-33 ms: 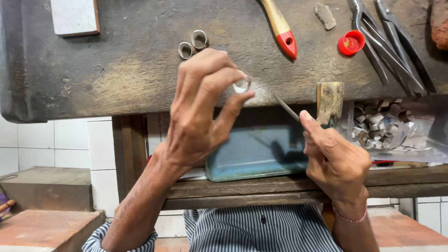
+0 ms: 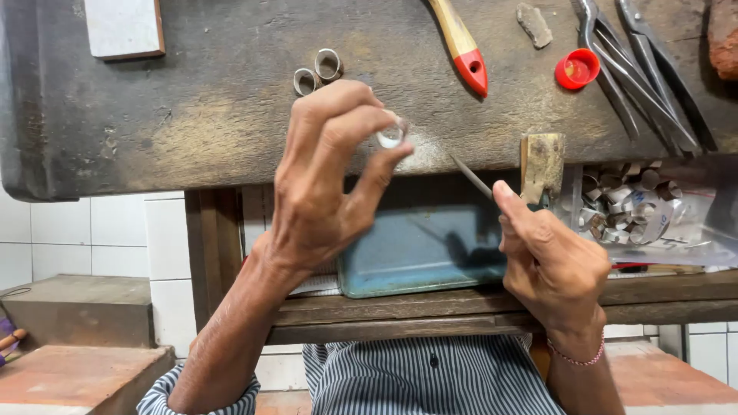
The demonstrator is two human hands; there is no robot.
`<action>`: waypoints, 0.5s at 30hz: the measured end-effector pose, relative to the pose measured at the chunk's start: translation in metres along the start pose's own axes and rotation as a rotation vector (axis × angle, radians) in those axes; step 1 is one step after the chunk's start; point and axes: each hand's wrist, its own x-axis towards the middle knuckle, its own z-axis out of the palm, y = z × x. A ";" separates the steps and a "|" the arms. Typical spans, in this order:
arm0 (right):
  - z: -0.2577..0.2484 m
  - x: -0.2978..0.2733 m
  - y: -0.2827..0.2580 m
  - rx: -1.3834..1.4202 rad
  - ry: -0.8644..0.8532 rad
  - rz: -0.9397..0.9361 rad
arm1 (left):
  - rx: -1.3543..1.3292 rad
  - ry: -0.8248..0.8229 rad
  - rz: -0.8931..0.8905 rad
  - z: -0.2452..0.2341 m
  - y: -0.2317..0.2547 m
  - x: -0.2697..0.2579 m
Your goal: Filing a metal ring with a needle file at a jewelry workbench
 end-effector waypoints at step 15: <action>-0.037 0.080 0.046 -0.844 -0.002 -0.261 | -0.045 0.135 -0.082 0.001 -0.012 -0.003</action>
